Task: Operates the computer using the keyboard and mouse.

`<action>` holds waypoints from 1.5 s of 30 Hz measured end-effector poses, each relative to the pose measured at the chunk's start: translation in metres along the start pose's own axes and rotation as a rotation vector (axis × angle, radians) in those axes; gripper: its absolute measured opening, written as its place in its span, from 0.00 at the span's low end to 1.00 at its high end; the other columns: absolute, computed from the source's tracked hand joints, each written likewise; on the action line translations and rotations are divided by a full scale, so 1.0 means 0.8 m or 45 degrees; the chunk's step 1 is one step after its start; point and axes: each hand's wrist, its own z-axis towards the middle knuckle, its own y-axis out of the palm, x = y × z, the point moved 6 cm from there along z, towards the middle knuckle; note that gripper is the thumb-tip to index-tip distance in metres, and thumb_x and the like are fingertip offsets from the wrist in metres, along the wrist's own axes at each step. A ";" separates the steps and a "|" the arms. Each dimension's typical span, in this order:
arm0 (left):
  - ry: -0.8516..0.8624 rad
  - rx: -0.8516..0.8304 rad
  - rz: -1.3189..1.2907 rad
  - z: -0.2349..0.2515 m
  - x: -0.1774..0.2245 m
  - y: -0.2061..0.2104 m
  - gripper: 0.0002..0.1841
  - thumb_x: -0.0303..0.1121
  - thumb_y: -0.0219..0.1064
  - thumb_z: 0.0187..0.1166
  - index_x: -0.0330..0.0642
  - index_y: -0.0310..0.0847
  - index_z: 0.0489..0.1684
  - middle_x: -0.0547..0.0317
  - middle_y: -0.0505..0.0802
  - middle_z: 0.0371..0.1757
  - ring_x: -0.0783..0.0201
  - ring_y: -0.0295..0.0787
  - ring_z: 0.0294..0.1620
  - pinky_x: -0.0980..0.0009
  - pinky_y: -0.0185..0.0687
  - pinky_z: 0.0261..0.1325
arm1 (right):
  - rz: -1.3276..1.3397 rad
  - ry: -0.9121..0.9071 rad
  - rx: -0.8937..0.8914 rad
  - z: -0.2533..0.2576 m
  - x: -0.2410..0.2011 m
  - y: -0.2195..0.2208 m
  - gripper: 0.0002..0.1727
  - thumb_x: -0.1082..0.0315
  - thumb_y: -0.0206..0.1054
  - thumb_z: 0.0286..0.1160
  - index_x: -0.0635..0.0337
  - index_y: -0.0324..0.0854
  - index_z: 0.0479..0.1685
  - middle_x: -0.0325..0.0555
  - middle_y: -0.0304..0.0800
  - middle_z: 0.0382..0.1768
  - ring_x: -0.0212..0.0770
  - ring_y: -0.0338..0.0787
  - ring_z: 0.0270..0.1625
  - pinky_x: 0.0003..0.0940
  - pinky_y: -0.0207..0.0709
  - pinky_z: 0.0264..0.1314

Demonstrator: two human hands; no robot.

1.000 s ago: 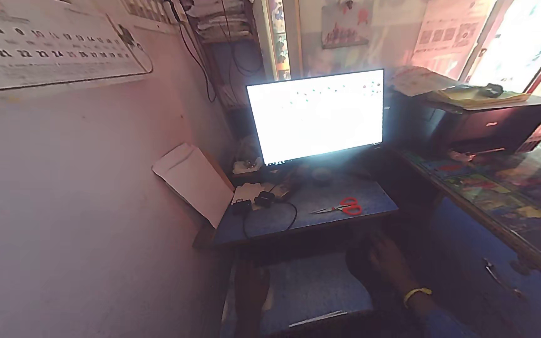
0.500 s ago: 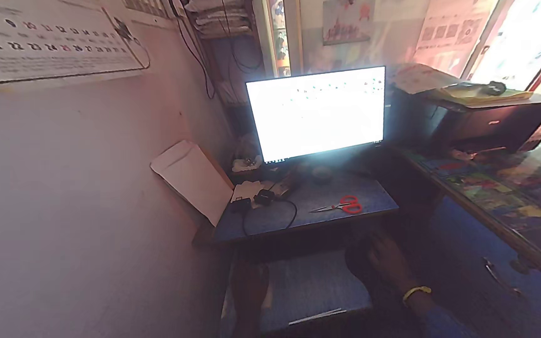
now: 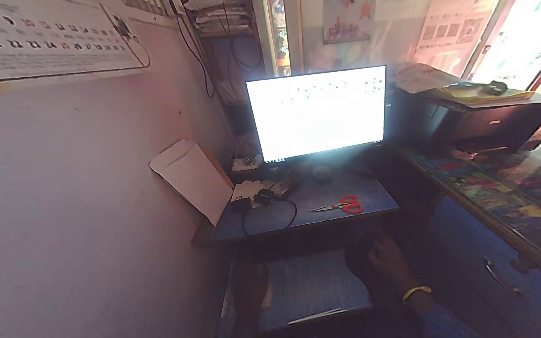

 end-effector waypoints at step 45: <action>0.029 -0.232 0.270 -0.010 0.081 -0.052 0.30 0.51 0.50 0.89 0.37 0.77 0.79 0.36 0.74 0.85 0.38 0.63 0.89 0.44 0.58 0.88 | 0.135 0.115 -0.091 -0.005 0.007 -0.006 0.28 0.51 0.55 0.87 0.54 0.76 0.81 0.59 0.71 0.84 0.59 0.71 0.86 0.52 0.69 0.85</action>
